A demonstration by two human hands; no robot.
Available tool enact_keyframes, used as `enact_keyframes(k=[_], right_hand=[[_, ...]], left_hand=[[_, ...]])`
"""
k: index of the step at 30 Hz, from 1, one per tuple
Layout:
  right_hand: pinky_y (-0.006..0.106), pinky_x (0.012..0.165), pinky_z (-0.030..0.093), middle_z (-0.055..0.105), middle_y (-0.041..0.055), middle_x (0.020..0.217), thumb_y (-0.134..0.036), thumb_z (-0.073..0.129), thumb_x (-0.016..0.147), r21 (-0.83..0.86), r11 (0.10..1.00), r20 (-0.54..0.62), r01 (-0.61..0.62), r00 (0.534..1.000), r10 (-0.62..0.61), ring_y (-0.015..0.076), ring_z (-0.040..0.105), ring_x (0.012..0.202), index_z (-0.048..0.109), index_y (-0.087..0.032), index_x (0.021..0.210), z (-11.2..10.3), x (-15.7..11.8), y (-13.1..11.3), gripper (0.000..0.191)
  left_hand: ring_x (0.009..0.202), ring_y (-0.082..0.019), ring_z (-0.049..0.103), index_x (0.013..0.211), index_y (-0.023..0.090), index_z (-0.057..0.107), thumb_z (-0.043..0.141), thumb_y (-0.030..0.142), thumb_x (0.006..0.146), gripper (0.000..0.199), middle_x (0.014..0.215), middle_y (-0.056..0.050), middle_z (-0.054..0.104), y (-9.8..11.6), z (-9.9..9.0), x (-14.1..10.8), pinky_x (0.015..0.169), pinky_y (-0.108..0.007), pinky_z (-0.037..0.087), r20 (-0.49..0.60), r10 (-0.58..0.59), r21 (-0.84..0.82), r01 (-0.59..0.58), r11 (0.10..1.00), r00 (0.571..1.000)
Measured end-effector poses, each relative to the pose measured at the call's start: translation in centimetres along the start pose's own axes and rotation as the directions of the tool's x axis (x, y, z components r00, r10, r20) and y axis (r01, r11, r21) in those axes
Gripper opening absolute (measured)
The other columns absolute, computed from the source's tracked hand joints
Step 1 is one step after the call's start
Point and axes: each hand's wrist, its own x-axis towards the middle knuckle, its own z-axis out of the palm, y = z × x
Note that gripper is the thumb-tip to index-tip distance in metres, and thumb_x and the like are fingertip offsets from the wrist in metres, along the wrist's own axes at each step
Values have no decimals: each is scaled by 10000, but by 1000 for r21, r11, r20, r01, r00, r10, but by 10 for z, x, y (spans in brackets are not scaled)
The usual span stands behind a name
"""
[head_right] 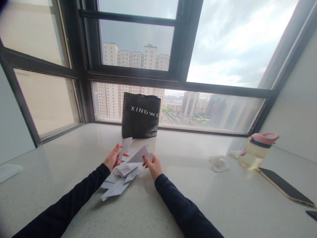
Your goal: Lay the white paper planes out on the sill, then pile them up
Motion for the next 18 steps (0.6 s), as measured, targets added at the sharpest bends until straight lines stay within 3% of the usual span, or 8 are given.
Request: enact_keyframes(k=[3, 7, 10, 13, 18], right_hand=[[207, 366, 347, 514, -42, 423, -516, 593, 585, 4, 1000, 16, 6, 1000, -6, 83, 435, 372, 493, -171, 642, -1, 0, -1, 364], [192, 322, 302, 453, -65, 368, -536, 558, 609, -8, 1000, 27, 20, 999, -20, 70, 388, 329, 477, -177, 618, -1, -2, -5, 368], [188, 294, 266, 411, -83, 333, -543, 543, 621, -42, 999, 18, 30, 999, -30, 63, 348, 293, 486, -175, 639, 1, -3, -8, 373], [188, 295, 270, 424, -79, 340, -538, 537, 632, -93, 995, -14, 45, 999, -46, 67, 356, 294, 507, -164, 692, 0, -4, -9, 380], [193, 322, 277, 409, -79, 351, -501, 567, 627, -193, 978, -60, 80, 994, -93, 62, 354, 306, 504, -174, 624, -3, -3, -10, 333]], left_hand=[[296, -14, 306, 1047, 145, 424, 423, 439, 778, 399, 568, 40, 518, -8, -2, 2, 298, -125, 231, -2, -18, -24, 18, 1000, 1000], [467, -61, 520, 1212, 184, 314, 598, 302, 682, 613, 622, 57, 512, -18, -6, 4, 463, -166, 423, -30, -28, -30, 28, 999, 999], [639, -128, 595, 1139, 147, 433, 643, 311, 642, 564, 776, -21, 589, -22, -4, 3, 603, -247, 477, 65, -80, -62, 84, 995, 995], [695, -187, 610, 991, 111, 558, 710, 316, 547, 512, 807, -62, 627, -21, 2, 0, 657, -302, 482, 196, -113, -79, 131, 988, 974], [779, -222, 609, 973, 117, 585, 724, 234, 485, 520, 862, -71, 642, -17, 10, -6, 763, -343, 446, 316, -123, -114, 166, 980, 941]])
